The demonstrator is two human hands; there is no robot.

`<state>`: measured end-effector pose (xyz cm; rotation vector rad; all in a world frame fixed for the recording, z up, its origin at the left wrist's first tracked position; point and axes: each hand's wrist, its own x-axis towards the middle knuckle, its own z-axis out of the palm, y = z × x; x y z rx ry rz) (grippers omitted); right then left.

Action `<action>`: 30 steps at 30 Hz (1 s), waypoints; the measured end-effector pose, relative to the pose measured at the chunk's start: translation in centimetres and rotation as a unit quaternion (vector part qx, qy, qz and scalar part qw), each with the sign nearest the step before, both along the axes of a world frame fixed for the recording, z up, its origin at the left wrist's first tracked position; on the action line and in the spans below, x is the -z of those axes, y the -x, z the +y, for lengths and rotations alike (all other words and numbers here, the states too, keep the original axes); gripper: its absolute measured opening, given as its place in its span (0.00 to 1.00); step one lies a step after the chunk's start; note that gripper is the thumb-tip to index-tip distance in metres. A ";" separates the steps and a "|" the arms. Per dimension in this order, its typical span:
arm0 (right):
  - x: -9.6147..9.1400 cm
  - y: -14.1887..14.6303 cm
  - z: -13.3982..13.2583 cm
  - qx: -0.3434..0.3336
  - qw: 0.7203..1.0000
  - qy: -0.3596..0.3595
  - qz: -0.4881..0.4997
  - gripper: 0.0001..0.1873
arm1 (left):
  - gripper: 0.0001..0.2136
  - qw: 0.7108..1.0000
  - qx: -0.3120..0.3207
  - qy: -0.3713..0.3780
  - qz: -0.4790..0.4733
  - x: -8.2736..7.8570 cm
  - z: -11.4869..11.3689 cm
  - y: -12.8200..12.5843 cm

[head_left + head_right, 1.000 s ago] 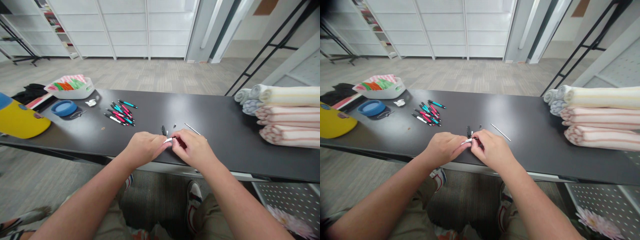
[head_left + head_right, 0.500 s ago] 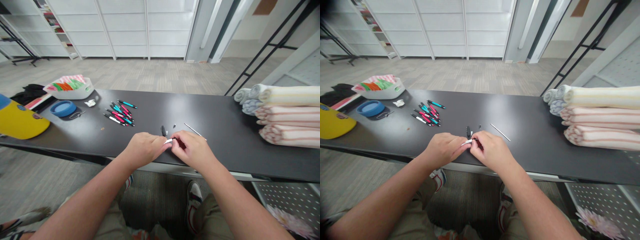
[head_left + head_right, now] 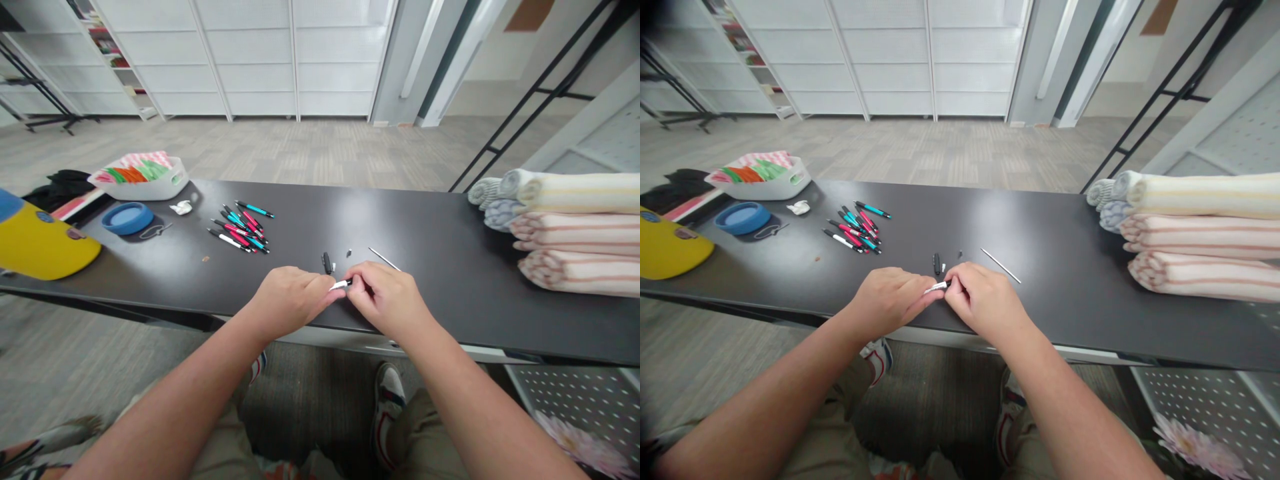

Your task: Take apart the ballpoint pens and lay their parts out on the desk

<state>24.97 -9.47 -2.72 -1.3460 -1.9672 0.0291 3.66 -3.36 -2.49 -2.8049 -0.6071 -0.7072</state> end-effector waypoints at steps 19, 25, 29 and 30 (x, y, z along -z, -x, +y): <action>-0.2 -0.8 0.7 -0.110 0.976 0.178 0.068 0.23 | 0.18 0.921 0.041 0.386 0.025 -1.3 1.4 -0.4; -0.1 -0.7 0.8 -0.103 0.977 0.177 0.063 0.24 | 0.19 0.909 0.069 0.410 0.028 -1.7 1.9 -0.4; -0.2 -0.6 0.8 -0.107 0.977 0.170 0.065 0.25 | 0.19 0.906 0.078 0.414 0.027 -1.7 2.2 -0.4; -0.2 -0.6 0.8 -0.107 0.978 0.168 0.065 0.25 | 0.19 0.906 0.077 0.415 0.026 -1.7 2.2 -0.3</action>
